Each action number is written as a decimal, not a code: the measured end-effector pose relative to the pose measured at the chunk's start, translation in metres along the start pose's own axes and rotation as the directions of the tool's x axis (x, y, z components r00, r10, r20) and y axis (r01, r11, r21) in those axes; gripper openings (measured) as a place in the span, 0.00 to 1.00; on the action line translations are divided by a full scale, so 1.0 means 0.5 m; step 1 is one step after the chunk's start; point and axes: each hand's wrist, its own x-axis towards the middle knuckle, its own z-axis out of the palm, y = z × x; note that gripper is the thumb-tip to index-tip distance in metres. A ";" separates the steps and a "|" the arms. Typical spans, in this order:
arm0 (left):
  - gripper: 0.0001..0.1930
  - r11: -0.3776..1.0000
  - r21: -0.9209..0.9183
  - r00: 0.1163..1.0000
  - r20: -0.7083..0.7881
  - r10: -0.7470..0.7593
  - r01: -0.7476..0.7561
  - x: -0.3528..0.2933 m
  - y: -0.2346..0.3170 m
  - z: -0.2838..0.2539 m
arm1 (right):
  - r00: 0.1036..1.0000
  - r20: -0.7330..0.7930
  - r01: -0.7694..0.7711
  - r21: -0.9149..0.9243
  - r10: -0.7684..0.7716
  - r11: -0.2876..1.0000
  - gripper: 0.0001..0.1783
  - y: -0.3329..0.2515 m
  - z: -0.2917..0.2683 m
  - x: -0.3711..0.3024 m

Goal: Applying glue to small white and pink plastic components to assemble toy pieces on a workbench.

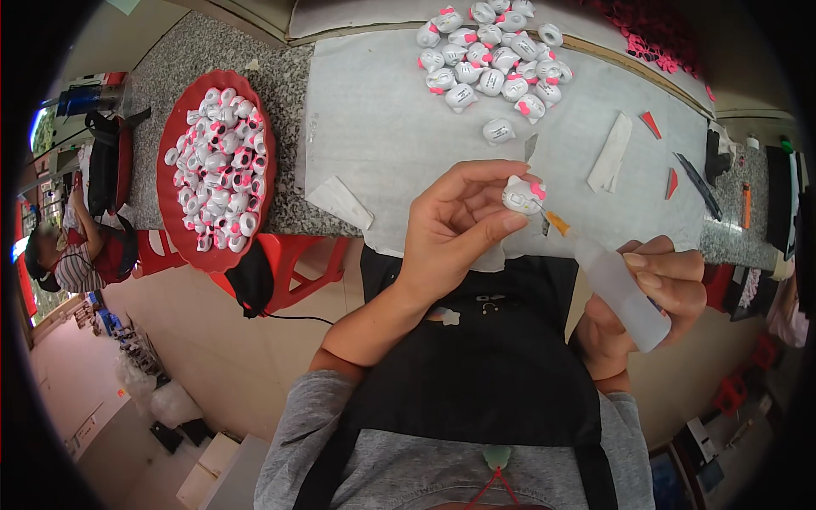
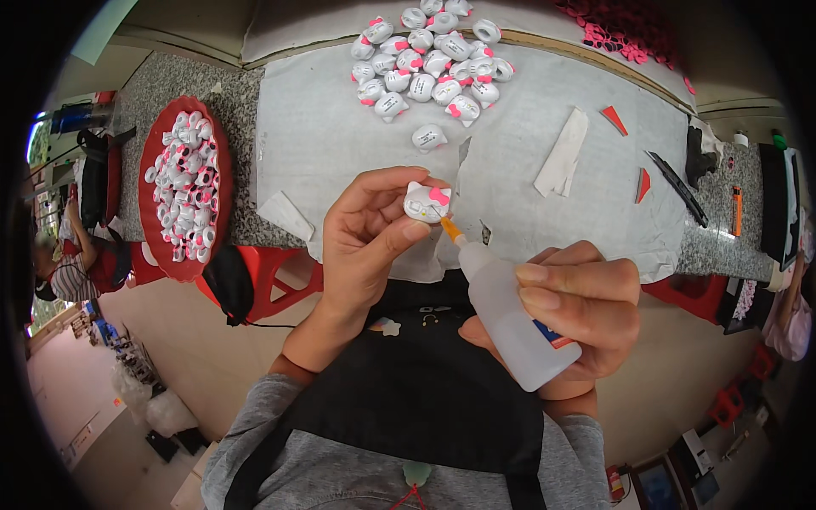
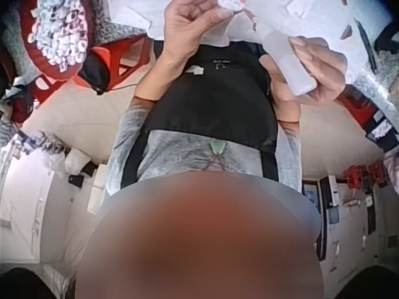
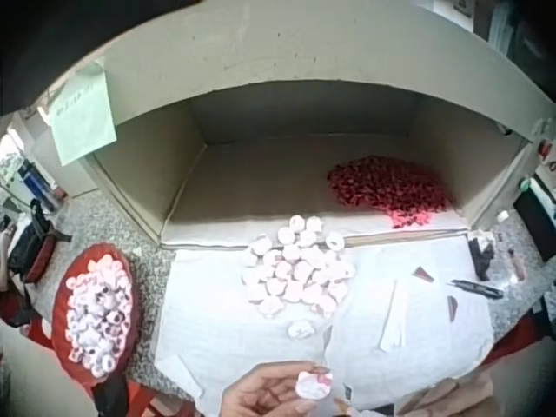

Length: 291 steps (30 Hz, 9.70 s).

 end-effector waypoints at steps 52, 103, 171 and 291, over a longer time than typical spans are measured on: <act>0.17 0.982 0.100 0.964 -0.194 0.179 -0.162 0.029 0.027 -0.070 | 0.846 0.448 0.021 -0.571 0.289 0.821 0.11 0.271 0.040 0.280; 0.14 0.719 0.606 0.935 0.136 0.328 -0.341 0.004 0.003 -0.016 | 0.714 0.383 -0.699 0.342 0.587 0.627 0.08 0.049 0.043 0.016; 0.13 0.958 0.176 0.969 0.139 0.204 -0.226 -0.014 -0.009 -0.014 | 0.692 0.520 -0.718 0.567 0.500 0.403 0.14 0.078 0.045 -0.021; 0.27 0.917 0.284 0.864 0.342 -0.370 0.280 0.138 -0.132 0.260 | 0.991 -0.053 -0.132 -0.489 0.122 0.862 0.15 0.167 -0.261 0.049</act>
